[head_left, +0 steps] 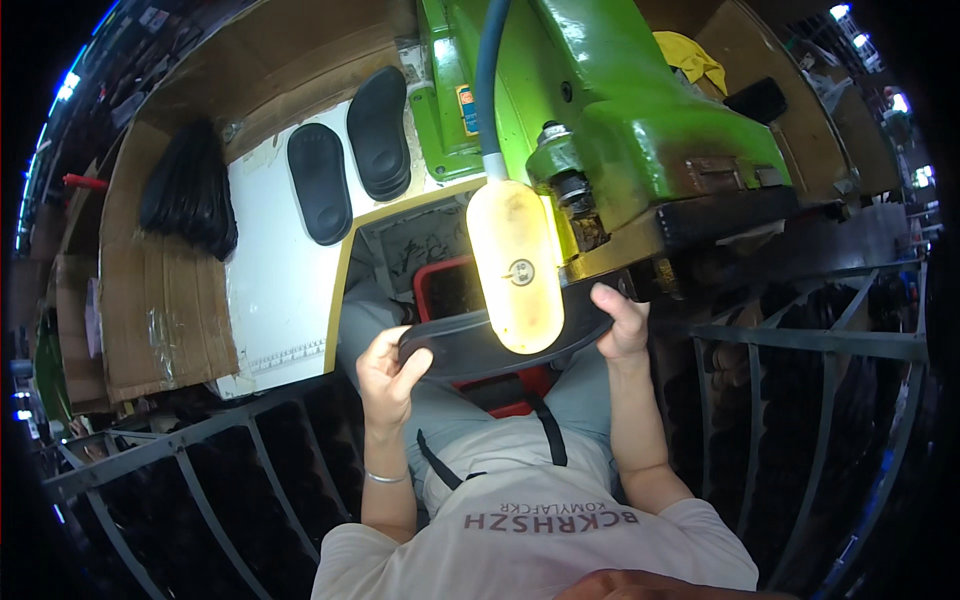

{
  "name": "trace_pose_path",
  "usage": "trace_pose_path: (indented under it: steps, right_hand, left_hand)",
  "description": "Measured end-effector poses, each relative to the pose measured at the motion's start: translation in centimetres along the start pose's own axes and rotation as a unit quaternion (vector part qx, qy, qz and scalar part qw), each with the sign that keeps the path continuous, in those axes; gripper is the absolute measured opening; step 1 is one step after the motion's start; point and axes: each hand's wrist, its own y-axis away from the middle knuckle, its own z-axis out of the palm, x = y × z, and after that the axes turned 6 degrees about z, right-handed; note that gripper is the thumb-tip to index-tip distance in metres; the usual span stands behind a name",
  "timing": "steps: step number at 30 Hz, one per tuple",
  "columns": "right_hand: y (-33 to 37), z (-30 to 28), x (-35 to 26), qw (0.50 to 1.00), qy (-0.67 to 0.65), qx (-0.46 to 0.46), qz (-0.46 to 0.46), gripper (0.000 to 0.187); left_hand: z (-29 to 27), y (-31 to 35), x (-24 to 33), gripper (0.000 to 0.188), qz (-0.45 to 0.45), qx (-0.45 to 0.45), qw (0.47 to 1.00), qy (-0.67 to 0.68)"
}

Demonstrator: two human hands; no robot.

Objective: Manually feed and guide shoe sole components through a skiving or shaving machine to thin the edges.

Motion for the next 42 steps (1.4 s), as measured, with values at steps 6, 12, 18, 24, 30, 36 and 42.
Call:
trace_pose_path:
  steps: [6,12,18,24,30,36,42]
  right_hand:
    - [-0.3,2.2,0.5,0.995,0.073,-0.073,0.011,0.028]
    - [-0.2,1.6,1.6,0.991,0.099,-0.084,-0.035,0.04]
    - [6.1,-2.7,3.4,0.98,0.183,-0.047,0.063,0.049]
    - [14.1,-8.2,5.3,0.949,0.179,-0.053,0.254,0.049]
    - [14.0,-11.4,-0.3,0.972,0.198,0.023,0.122,0.035]
    - [8.2,-8.5,-6.0,0.987,0.139,0.071,0.044,0.03]
    - [3.0,-7.7,-6.8,0.984,0.16,0.011,0.08,0.028]
  left_hand:
    - [-2.8,2.4,-2.8,0.024,-0.149,-0.109,0.983,0.012]
    - [8.6,-2.9,0.6,0.023,0.034,-0.211,0.956,-0.201]
    - [12.9,-3.8,-1.0,0.019,0.099,-0.115,0.973,-0.171]
    - [13.5,-1.8,-3.3,0.006,0.081,-0.053,0.995,-0.034]
    - [13.1,-0.9,-4.2,0.016,0.053,-0.022,0.998,-0.008]
    - [11.8,-0.8,-2.8,0.028,0.032,-0.039,0.999,0.016]
    - [11.0,-0.7,-1.3,0.023,0.051,0.016,0.998,0.037]
